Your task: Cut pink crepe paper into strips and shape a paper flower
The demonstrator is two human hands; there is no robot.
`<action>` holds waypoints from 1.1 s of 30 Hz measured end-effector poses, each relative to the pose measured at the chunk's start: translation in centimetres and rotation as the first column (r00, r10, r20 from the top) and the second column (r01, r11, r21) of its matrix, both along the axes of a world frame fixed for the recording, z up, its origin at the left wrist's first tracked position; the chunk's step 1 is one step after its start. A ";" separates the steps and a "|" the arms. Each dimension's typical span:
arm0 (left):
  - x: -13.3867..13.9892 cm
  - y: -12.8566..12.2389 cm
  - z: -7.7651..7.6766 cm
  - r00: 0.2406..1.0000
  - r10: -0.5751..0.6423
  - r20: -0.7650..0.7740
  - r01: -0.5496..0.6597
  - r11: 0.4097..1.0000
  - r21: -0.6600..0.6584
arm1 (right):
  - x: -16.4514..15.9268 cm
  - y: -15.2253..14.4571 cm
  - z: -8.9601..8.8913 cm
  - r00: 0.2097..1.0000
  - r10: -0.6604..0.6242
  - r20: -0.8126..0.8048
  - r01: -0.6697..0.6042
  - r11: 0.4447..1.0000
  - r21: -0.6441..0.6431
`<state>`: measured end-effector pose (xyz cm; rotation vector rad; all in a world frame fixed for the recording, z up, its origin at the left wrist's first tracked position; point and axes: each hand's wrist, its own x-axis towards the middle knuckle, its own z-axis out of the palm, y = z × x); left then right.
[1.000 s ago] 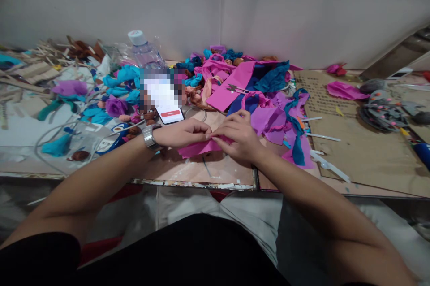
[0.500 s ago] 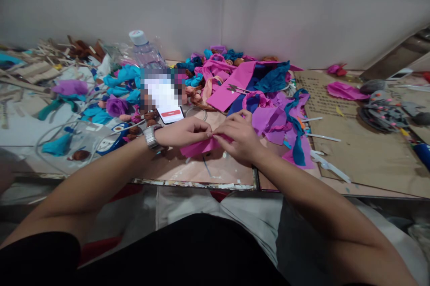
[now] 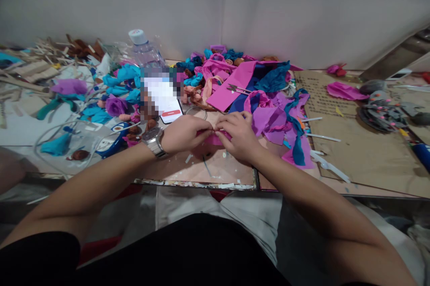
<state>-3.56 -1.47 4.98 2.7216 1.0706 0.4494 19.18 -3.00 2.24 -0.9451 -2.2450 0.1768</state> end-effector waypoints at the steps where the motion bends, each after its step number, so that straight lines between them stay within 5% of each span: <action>1: 0.0 0.0 0.0 1.000 0.001 -0.009 -0.001 1.000 0.018 | 0.0 0.0 0.0 1.000 -0.005 -0.001 0.005 1.000 0.006; 16: 0.3 -0.4 -0.3 0.998 -0.055 0.025 0.053 0.995 0.088 | -0.4 0.0 0.2 1.000 0.013 0.017 -0.013 1.000 0.011; 33: 0.0 0.0 1.0 0.996 -0.011 0.083 0.024 0.989 -0.146 | -0.1 0.0 0.2 0.997 0.001 -0.075 0.000 1.000 0.011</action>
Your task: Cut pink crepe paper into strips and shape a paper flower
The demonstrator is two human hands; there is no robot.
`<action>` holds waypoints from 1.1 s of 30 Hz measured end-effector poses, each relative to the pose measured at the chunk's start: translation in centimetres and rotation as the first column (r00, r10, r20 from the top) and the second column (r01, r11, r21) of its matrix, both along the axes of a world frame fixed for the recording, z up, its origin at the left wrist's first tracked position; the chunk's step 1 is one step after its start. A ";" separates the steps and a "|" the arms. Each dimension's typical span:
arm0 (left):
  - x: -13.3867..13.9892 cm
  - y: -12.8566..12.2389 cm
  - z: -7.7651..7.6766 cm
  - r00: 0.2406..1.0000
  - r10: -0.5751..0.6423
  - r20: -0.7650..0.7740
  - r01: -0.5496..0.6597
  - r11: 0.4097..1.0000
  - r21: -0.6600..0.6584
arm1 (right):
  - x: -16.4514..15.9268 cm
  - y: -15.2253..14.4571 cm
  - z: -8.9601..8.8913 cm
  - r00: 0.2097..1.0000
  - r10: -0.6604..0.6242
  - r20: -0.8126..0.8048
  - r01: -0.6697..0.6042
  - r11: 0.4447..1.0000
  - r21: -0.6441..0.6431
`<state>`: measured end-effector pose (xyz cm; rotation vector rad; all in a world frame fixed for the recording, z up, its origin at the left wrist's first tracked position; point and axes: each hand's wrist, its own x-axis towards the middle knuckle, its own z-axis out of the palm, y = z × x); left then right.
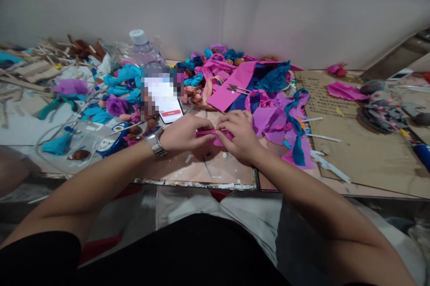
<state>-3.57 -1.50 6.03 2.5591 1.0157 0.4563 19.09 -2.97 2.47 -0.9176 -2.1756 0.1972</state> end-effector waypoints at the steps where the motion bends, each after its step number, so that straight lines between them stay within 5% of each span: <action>1: 0.0 0.0 0.0 1.000 0.007 -0.001 -0.007 1.000 -0.012 | 0.0 0.0 0.0 1.000 -0.001 -0.005 0.001 1.000 -0.004; 12: 0.1 -0.2 0.0 0.999 -0.023 -0.035 0.024 0.999 0.033 | 0.0 0.0 0.0 1.000 0.029 0.010 -0.029 0.999 -0.024; 20: -0.3 0.0 0.5 0.995 -0.044 0.085 0.053 0.993 -0.105 | -0.1 -0.2 0.0 0.999 0.032 0.015 -0.032 0.999 -0.003; 27: 0.1 -0.2 -0.4 0.994 -0.105 0.036 0.101 0.991 0.093 | -0.1 -0.1 0.0 0.997 0.078 0.015 -0.077 0.997 -0.024; 33: -0.3 0.3 0.0 0.994 -0.074 0.079 0.075 0.997 -0.009 | 0.1 0.1 -0.1 0.999 0.021 -0.034 -0.020 1.000 0.006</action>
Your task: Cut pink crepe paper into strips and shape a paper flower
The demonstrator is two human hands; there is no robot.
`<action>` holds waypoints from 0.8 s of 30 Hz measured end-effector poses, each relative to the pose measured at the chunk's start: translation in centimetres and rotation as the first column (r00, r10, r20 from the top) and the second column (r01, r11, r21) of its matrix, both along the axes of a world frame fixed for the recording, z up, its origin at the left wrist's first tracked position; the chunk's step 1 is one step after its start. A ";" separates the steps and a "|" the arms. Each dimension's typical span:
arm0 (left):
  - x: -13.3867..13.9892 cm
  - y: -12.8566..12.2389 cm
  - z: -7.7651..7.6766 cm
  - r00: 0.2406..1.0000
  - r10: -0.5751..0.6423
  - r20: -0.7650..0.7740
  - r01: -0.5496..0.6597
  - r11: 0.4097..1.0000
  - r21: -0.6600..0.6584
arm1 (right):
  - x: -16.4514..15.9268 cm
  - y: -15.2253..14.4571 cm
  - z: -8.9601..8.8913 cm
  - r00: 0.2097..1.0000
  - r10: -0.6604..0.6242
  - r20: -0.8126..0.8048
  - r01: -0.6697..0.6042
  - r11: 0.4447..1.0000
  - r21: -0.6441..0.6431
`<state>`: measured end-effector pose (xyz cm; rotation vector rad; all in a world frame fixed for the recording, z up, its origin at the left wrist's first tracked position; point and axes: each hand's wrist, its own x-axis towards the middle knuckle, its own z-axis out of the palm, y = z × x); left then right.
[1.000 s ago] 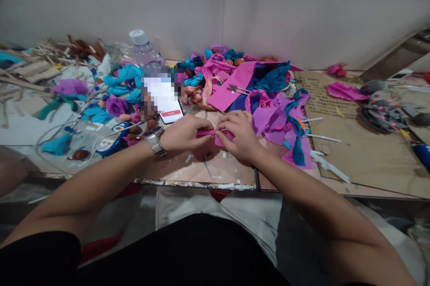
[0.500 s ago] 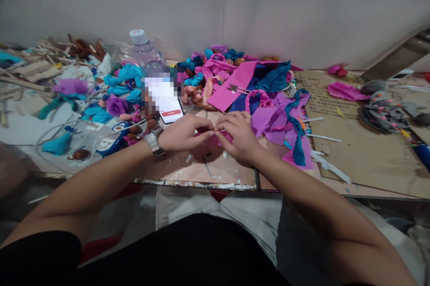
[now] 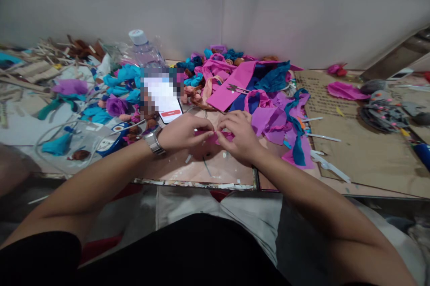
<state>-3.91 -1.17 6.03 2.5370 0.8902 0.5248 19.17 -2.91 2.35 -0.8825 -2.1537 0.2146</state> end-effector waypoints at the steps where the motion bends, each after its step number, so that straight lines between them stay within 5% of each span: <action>1: -0.1 0.2 0.0 1.000 0.007 0.002 -0.007 1.000 -0.008 | 0.1 0.0 0.0 1.000 -0.013 -0.005 0.013 1.000 0.008; 14: -0.8 1.6 -0.2 0.995 -0.051 0.088 0.060 0.993 -0.102 | 0.6 0.5 -0.2 0.995 -0.089 -0.054 0.092 0.995 0.038; 24: -1.4 2.6 -0.3 0.969 0.169 0.177 -0.147 0.980 -0.131 | 0.7 0.7 0.1 0.976 -0.160 -0.148 0.167 0.985 0.034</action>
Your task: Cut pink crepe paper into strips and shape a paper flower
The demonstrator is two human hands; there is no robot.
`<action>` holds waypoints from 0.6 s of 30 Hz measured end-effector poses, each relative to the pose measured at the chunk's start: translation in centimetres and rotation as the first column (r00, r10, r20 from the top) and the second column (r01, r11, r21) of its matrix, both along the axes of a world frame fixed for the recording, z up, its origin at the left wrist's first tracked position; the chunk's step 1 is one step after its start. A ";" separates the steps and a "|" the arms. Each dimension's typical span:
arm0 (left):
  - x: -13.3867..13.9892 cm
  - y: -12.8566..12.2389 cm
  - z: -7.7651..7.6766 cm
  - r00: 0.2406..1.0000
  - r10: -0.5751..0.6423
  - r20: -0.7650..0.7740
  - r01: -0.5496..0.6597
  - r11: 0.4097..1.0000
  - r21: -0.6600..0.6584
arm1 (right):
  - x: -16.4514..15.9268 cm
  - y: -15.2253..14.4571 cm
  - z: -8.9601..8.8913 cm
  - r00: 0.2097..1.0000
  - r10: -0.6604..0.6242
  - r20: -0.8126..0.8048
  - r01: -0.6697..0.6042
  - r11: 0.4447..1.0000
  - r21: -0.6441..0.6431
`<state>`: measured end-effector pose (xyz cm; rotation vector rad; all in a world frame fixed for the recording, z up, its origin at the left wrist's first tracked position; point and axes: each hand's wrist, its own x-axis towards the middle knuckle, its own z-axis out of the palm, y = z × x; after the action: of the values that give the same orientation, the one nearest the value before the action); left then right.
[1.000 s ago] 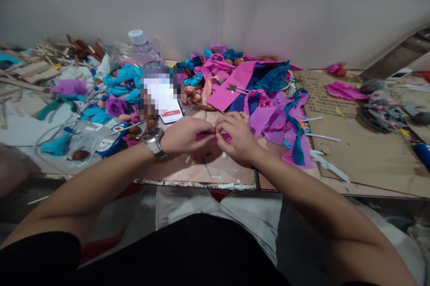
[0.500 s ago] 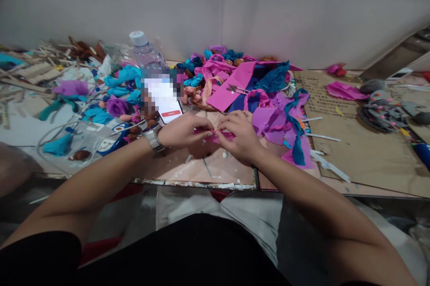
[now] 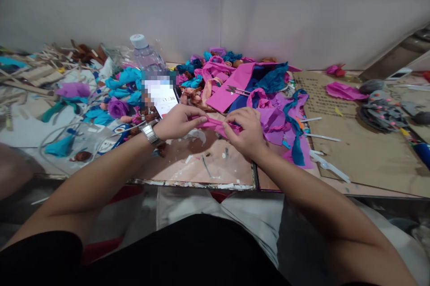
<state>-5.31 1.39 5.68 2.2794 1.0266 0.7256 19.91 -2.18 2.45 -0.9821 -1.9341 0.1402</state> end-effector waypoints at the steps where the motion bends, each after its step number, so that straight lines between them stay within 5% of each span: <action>1: 0.0 0.0 0.0 1.000 0.015 0.021 -0.015 1.000 -0.012 | 0.0 0.0 0.1 1.000 -0.007 -0.008 0.007 1.000 0.001; 6: 0.0 0.0 0.1 0.980 0.143 0.139 -0.143 0.990 -0.006 | 0.2 0.2 0.1 0.999 -0.019 -0.041 0.020 1.000 0.004; 9: 0.0 -0.4 0.3 0.982 0.087 0.167 -0.103 0.991 0.089 | 0.2 0.2 -0.1 1.000 0.008 -0.005 -0.008 1.000 -0.026; 13: 0.5 -1.5 0.4 0.992 -0.104 -0.076 0.120 0.961 0.251 | -0.3 -0.3 -0.2 0.987 0.104 0.119 -0.095 0.992 -0.078; 18: 1.1 -2.4 0.4 0.939 -0.153 -0.308 0.189 0.978 0.091 | -0.8 -0.9 0.0 0.975 0.129 0.180 -0.114 0.989 -0.090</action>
<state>-4.23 -0.99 6.07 2.6021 0.9180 0.3847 19.07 -3.07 2.40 -0.9560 -2.1753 0.2026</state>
